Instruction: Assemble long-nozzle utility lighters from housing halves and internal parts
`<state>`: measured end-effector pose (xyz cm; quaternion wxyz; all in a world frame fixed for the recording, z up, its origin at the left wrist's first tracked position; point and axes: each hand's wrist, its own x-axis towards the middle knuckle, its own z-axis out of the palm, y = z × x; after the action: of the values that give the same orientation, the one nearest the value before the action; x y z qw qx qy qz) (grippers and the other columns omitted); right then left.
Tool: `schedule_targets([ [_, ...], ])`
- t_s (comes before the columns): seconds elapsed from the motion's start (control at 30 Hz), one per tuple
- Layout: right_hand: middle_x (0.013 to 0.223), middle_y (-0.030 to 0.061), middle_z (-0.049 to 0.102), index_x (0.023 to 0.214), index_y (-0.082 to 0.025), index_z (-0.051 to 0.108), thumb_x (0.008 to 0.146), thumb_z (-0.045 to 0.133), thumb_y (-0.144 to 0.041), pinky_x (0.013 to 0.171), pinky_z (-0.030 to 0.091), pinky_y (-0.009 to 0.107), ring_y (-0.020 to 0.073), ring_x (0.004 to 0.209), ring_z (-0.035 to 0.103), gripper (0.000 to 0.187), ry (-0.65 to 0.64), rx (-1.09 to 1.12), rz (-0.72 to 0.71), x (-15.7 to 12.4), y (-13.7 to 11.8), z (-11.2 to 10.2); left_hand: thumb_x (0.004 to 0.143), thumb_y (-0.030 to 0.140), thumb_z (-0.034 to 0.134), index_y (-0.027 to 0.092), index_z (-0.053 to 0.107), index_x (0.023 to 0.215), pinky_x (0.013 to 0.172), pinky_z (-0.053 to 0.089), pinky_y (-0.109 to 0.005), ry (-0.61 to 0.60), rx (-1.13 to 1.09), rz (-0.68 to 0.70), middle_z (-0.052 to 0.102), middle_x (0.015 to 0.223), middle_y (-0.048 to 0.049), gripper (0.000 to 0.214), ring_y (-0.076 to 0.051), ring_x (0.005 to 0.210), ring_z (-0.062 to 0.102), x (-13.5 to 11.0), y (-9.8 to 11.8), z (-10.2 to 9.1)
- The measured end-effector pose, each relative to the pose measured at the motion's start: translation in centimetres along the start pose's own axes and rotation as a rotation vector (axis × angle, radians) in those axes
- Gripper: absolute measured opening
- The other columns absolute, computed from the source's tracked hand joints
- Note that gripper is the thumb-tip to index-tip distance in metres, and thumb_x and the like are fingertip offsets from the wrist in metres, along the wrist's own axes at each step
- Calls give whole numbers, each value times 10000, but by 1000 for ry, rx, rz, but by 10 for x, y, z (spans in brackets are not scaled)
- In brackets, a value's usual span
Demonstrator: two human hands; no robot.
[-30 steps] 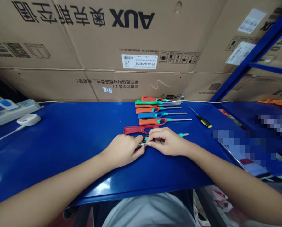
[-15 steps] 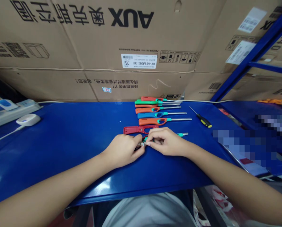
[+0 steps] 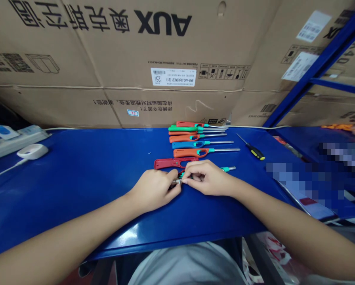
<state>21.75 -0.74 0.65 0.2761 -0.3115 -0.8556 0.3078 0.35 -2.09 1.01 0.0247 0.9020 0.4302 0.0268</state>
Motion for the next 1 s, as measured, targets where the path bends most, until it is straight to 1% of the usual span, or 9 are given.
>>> schedule_targets([
  [0.2, 702, -4, 591, 820, -146, 715, 877, 663, -197, 532, 370, 207, 71, 542, 451, 92, 55, -8, -4, -1, 2, -1, 983, 377, 416, 202, 604, 902, 551, 407, -285, -4, -7, -32, 747, 770, -60, 269, -267, 707, 725, 0, 0, -3],
  [0.3, 779, 23, 636, 864, -141, 727, 877, 668, -190, 533, 383, 208, 68, 544, 454, 78, 94, 1, -56, -2, 3, -2, 985, 391, 416, 209, 606, 900, 542, 391, -281, -2, -24, -43, 746, 774, -52, 277, -266, 698, 722, 0, -1, -4],
  [0.43, 838, 43, 657, 898, -153, 722, 911, 630, -174, 584, 429, 223, 85, 583, 493, 94, 88, -40, -127, -3, 2, -3, 984, 397, 414, 211, 610, 888, 538, 377, -283, 1, -45, -50, 745, 775, -47, 287, -263, 704, 723, 1, -1, -4],
  [0.57, 914, 75, 680, 948, -167, 704, 955, 572, -184, 716, 499, 259, 146, 765, 624, 133, 75, -133, -203, -4, 2, -2, 987, 393, 403, 208, 620, 897, 539, 376, -289, 0, -30, -56, 750, 781, -55, 299, -270, 708, 725, 0, -1, -3],
  [0.63, 958, 85, 693, 980, -167, 698, 975, 541, -185, 753, 504, 265, 165, 853, 655, 158, 61, -231, -236, -6, 2, -2, 987, 391, 399, 206, 624, 903, 542, 379, -291, 5, -24, -57, 751, 780, -59, 304, -271, 706, 725, 0, -1, -2],
  [0.7, 978, 80, 700, 1003, -165, 696, 990, 517, -186, 709, 486, 250, 157, 849, 662, 181, 55, -361, -272, -7, 2, -2, 985, 389, 398, 204, 626, 904, 544, 382, -294, 10, -19, -59, 752, 776, -61, 304, -273, 702, 725, 0, -1, -1],
  [0.83, 969, 57, 714, 1013, -163, 693, 999, 495, -177, 579, 403, 244, 126, 745, 644, 199, 82, -611, -369, -8, 0, -1, 972, 389, 413, 205, 622, 871, 538, 376, -299, 20, -8, -77, 746, 755, -61, 296, -282, 692, 723, 0, 0, -1],
  [0.9, 965, 48, 719, 1005, -164, 691, 1002, 487, -183, 559, 381, 250, 115, 694, 625, 205, 88, -677, -388, -9, -1, 0, 968, 391, 419, 206, 621, 858, 535, 369, -297, 26, -8, -85, 744, 746, -59, 294, -283, 689, 722, 1, 1, -1],
  [1.0, 959, 38, 718, 1005, -168, 692, 1002, 490, -194, 558, 381, 254, 111, 662, 611, 203, 99, -697, -381, -9, -1, 2, 969, 390, 417, 203, 620, 853, 536, 362, -291, 27, -11, -90, 742, 742, -61, 299, -276, 688, 720, 0, 1, -1],
])
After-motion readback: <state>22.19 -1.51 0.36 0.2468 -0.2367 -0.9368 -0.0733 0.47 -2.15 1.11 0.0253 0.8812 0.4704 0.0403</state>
